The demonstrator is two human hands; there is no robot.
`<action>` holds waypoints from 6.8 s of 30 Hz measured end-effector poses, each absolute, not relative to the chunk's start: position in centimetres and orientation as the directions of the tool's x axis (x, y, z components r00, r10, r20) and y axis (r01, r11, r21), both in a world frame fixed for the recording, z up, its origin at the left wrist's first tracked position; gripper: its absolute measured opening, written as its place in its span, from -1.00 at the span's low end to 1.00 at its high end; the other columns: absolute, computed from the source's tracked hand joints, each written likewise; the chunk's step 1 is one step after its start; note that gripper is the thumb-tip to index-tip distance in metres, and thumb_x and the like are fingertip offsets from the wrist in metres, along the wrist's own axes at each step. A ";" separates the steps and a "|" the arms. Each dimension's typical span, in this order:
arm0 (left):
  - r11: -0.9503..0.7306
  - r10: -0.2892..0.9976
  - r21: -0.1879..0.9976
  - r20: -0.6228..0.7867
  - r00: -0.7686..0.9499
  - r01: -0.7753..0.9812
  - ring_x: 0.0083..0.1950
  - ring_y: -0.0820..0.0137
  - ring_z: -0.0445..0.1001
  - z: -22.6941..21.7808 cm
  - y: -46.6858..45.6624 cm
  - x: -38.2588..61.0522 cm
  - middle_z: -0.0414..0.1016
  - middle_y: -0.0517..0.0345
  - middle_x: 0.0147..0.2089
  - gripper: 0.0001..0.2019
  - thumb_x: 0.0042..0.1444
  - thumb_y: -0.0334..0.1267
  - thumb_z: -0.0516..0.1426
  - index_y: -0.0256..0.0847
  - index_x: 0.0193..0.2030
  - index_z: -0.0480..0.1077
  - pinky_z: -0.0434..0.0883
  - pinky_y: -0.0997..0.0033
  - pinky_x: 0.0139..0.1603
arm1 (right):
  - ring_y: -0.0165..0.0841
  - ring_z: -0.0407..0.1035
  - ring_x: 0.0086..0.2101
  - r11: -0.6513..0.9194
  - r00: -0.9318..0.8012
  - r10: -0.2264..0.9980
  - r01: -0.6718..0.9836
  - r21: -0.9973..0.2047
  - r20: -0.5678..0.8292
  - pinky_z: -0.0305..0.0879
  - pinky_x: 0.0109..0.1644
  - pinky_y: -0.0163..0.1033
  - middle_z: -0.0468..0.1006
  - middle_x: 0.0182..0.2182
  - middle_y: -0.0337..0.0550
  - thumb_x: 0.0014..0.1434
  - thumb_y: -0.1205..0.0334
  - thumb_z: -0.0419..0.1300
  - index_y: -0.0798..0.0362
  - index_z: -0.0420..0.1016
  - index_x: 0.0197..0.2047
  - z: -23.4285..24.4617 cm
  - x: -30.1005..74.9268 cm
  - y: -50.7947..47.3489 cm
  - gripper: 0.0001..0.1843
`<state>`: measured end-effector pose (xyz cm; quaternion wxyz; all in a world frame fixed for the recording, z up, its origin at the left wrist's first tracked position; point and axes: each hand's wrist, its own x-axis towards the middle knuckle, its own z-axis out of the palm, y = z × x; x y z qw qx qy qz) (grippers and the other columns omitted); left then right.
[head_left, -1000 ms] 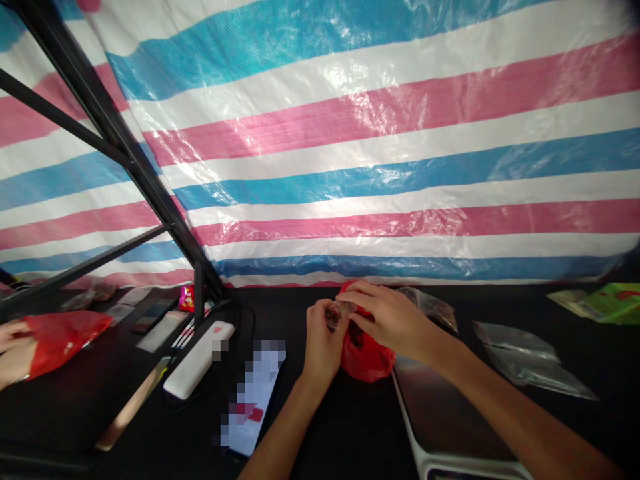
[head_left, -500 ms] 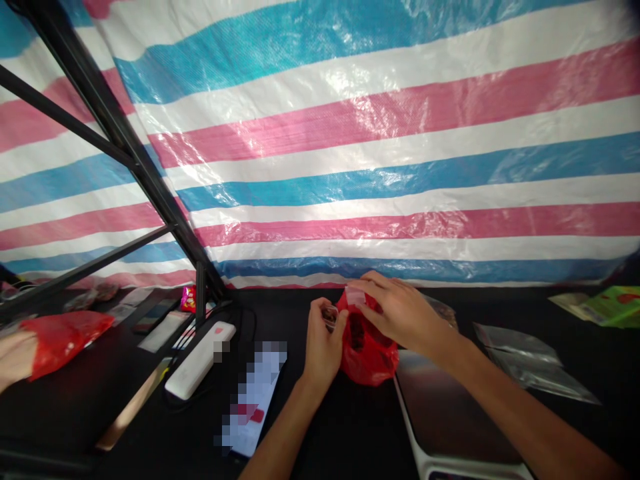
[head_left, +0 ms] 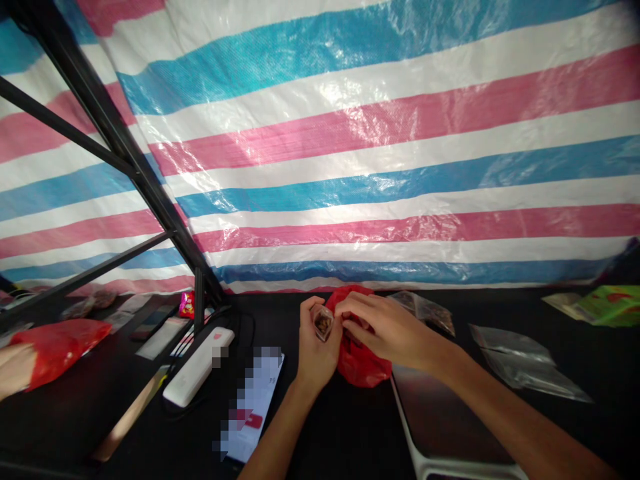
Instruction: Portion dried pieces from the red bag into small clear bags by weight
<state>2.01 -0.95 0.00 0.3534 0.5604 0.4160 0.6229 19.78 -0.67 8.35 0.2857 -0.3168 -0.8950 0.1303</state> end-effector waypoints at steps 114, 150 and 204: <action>-0.574 0.741 0.476 0.648 0.175 0.666 0.07 0.15 0.44 -2.6 -2.5 4.3 0.45 -0.02 -0.02 -0.79 0.31 -0.43 0.13 -0.13 -0.03 0.54 0.45 0.02 0.14 | -0.25 0.48 -0.17 0.582 -0.330 0.806 0.595 -0.554 0.491 0.34 -0.11 -0.20 0.53 -0.16 -0.15 0.25 0.46 0.06 -0.07 0.57 -0.18 1.0 32.2 -2.4 -0.70; -0.053 0.930 0.935 0.173 0.323 -0.349 -0.40 0.46 0.49 -2.9 -3.9 7.4 0.58 0.12 -0.21 -0.50 0.12 0.13 0.38 -0.18 0.00 0.45 0.42 0.49 -0.43 | -0.10 0.51 0.09 0.403 -0.262 0.901 0.213 -0.890 0.346 0.50 0.17 0.04 0.53 0.15 0.02 0.36 -0.07 0.29 -0.18 0.31 0.38 0.6 26.0 -4.8 -0.41; -0.491 0.824 0.868 0.491 -0.283 0.077 -0.20 0.36 0.43 -2.8 -1.4 3.9 0.41 0.18 -0.25 -0.84 0.42 -0.28 0.01 -0.15 -0.20 0.37 0.38 0.40 -0.11 | -0.13 0.58 -0.01 0.439 -0.370 0.884 0.443 -0.782 0.286 0.48 0.13 -0.04 0.67 0.08 -0.06 0.33 0.06 0.26 -0.09 0.47 0.31 2.1 24.3 -0.4 -0.50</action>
